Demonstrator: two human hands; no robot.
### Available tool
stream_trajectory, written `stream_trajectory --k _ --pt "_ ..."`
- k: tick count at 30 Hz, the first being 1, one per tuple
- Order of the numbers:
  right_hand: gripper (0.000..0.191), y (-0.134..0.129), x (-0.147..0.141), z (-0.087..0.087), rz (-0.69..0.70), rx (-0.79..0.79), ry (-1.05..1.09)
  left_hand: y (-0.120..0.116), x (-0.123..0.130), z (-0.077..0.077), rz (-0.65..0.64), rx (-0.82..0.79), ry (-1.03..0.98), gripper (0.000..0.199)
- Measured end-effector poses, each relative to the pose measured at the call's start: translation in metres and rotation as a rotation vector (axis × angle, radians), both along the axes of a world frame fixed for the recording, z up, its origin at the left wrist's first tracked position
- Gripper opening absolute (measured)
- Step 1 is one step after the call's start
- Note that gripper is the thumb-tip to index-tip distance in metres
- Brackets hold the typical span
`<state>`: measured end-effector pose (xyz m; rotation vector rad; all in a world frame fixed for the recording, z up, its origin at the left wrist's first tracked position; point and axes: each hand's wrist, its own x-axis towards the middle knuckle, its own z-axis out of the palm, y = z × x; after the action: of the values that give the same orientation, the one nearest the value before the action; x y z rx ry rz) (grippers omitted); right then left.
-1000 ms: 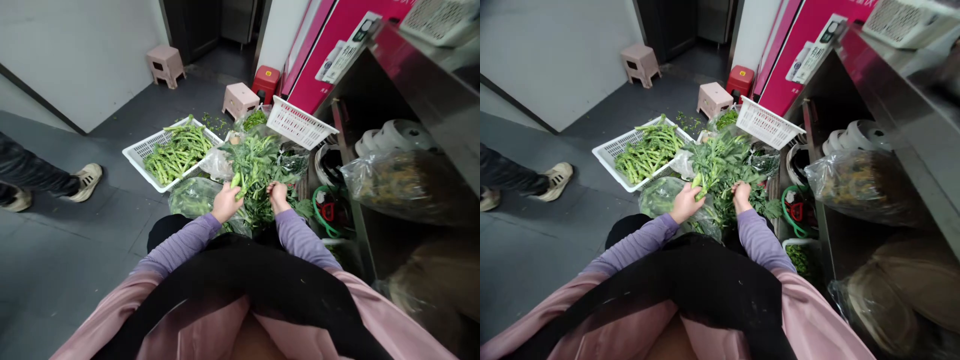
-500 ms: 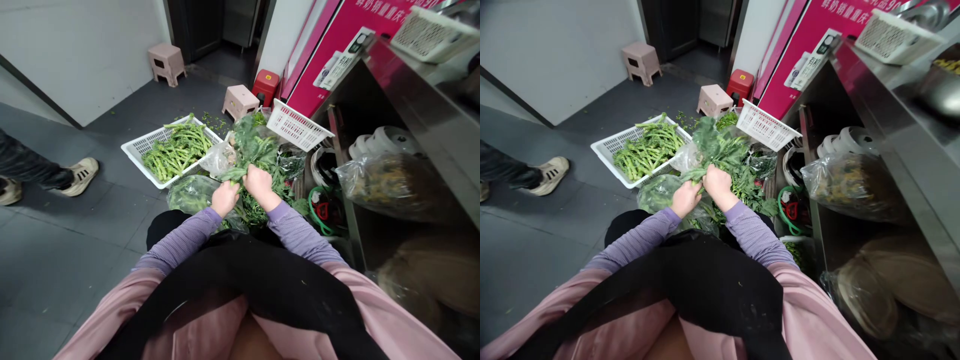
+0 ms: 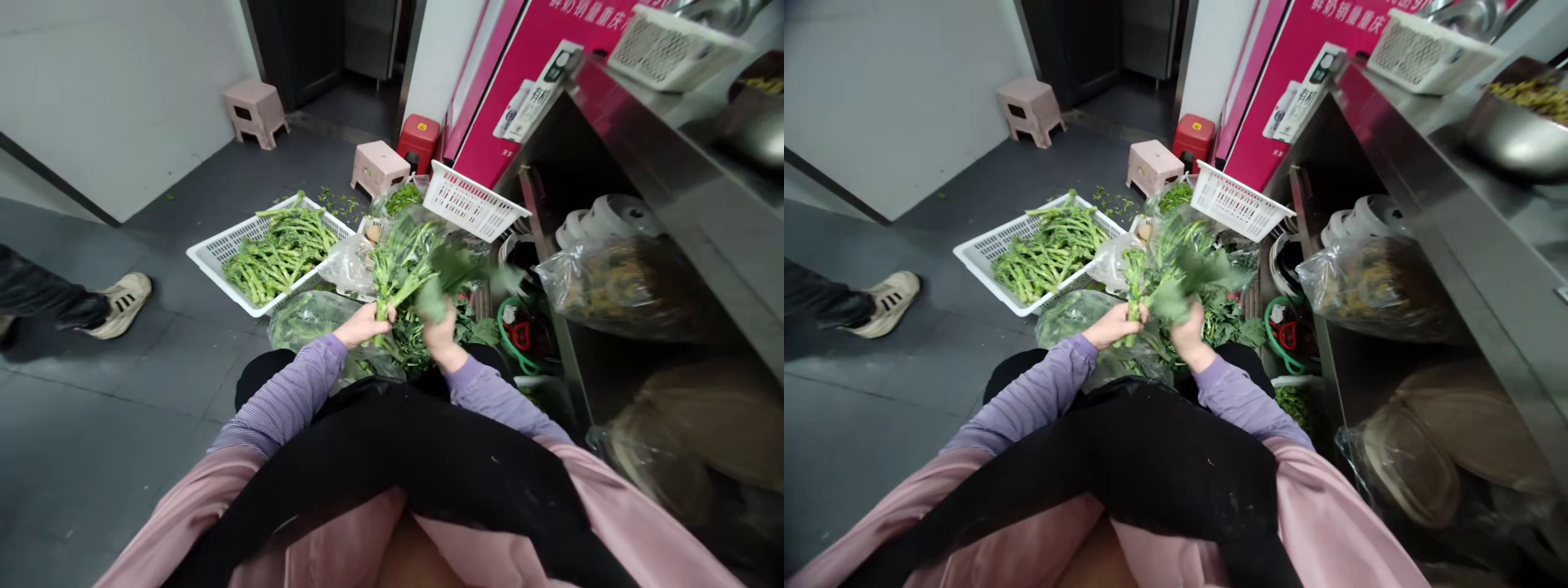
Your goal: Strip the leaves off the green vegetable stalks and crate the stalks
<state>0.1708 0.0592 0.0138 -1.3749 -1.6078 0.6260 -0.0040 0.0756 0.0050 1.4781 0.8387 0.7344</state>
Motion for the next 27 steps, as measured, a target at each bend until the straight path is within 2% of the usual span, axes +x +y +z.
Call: stream_trajectory --k 2,4,5,7,10,12,16,18,22,24,27 --pt "0.031 0.01 0.017 0.004 -0.244 -0.148 0.376 0.003 -0.002 0.002 -0.039 -0.006 -0.111 0.012" --pt "0.028 0.019 0.022 0.009 -0.372 -0.291 0.699 0.004 -0.004 0.006 0.007 0.019 -0.182 0.013" --pt "0.028 0.023 0.02 0.012 -0.374 -0.342 0.818 0.004 -0.004 0.009 0.039 0.049 -0.168 0.013" --pt "0.031 0.031 0.009 0.017 -0.279 -0.347 0.913 0.001 -0.002 0.013 0.078 0.133 -0.072 0.012" --pt "0.036 0.041 -0.013 0.024 -0.148 -0.3 0.935 -0.004 0.003 0.014 0.112 0.248 0.089 0.01" --pt "0.034 0.045 -0.024 0.025 -0.16 -0.276 0.854 -0.004 0.006 0.012 0.172 0.272 0.134 0.009" --pt "0.029 0.041 -0.041 0.014 -0.218 -0.166 0.614 0.005 0.004 0.009 0.352 0.013 -0.011 0.012" --pt "0.031 0.036 -0.048 0.008 -0.205 -0.224 0.683 0.011 -0.001 0.011 0.42 -0.047 -0.084 0.013" --pt "0.04 0.04 -0.052 0.013 -0.11 -0.369 0.956 0.011 -0.007 0.016 0.34 0.116 0.003 0.012" --pt "0.041 0.049 -0.05 0.02 -0.033 -0.395 0.956 0.005 -0.005 0.015 0.321 0.2 0.109 0.011" --pt "0.038 0.058 -0.05 0.021 -0.061 -0.409 0.865 -0.003 0.002 0.012 0.347 0.204 0.145 0.011"
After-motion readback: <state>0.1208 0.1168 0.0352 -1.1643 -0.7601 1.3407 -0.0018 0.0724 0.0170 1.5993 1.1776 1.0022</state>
